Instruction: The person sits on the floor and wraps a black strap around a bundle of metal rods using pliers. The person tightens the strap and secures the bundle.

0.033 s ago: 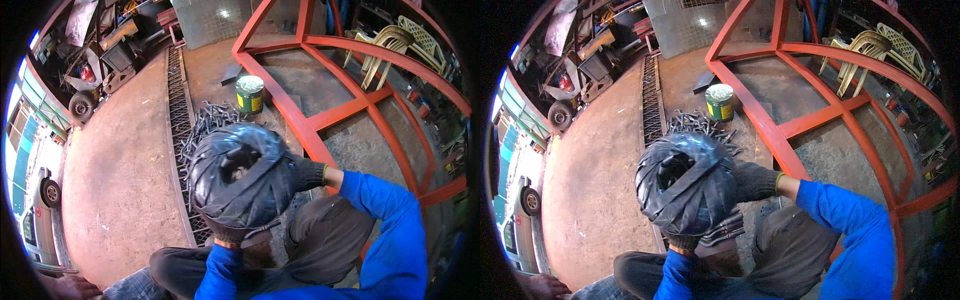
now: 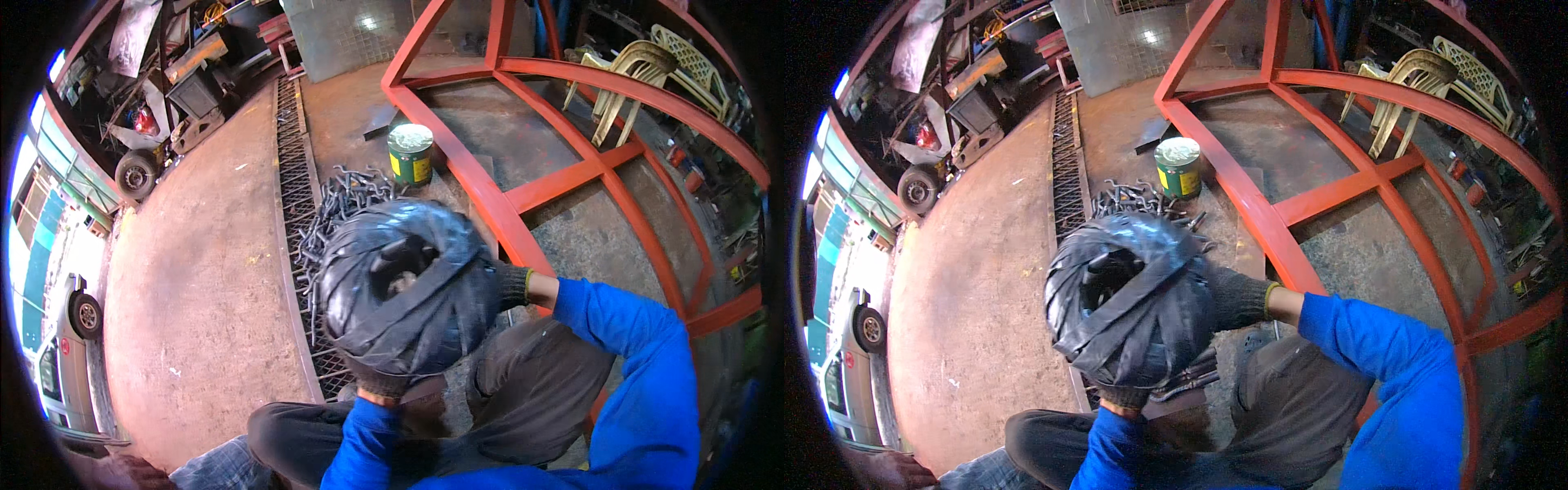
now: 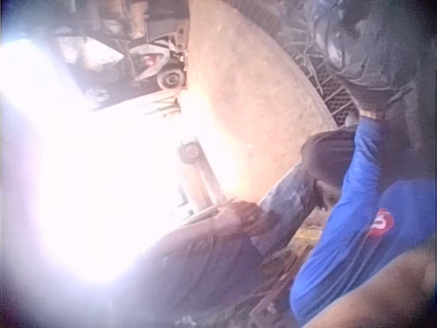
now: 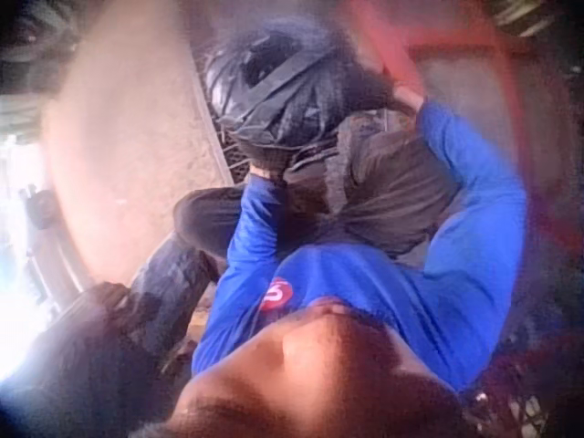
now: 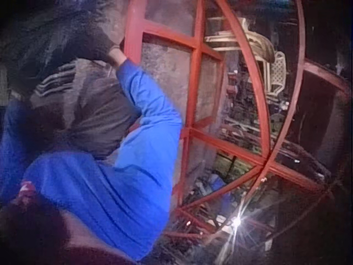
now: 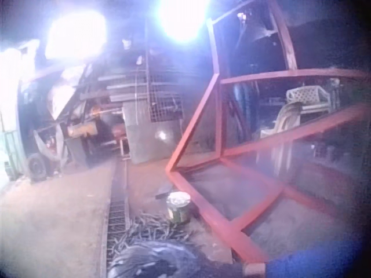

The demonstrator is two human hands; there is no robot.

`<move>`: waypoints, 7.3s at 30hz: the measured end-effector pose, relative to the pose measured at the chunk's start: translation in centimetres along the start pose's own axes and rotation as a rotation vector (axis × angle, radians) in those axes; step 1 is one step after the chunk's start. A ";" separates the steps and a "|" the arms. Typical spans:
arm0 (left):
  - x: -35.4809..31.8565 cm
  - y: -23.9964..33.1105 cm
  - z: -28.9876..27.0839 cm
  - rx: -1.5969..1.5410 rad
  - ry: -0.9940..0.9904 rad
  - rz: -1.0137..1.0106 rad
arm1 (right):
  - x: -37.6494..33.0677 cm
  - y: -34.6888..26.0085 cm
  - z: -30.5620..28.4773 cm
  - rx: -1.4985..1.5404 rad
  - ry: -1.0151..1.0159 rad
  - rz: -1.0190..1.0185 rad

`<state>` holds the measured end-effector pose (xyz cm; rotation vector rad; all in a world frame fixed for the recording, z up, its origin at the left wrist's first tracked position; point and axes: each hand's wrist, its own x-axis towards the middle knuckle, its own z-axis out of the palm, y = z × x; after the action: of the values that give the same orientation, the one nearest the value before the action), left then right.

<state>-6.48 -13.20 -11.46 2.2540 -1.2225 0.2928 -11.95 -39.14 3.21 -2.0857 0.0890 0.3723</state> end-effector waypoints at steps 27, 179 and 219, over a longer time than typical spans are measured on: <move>6.3 3.6 -7.5 -1.297 0.657 -0.319 | -8.0 2.5 -16.3 0.099 0.638 -0.120; 12.2 3.2 -15.6 -0.911 -0.181 -0.452 | -2.7 -2.2 -3.5 0.264 0.311 -0.166; 9.6 -2.3 -12.7 -1.027 -0.256 -0.718 | -1.2 2.3 -6.5 -0.125 0.201 -0.220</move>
<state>1.64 -11.78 2.33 1.6334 -0.3920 -0.7480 -12.10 -45.94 4.75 -2.2256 -0.0460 0.0343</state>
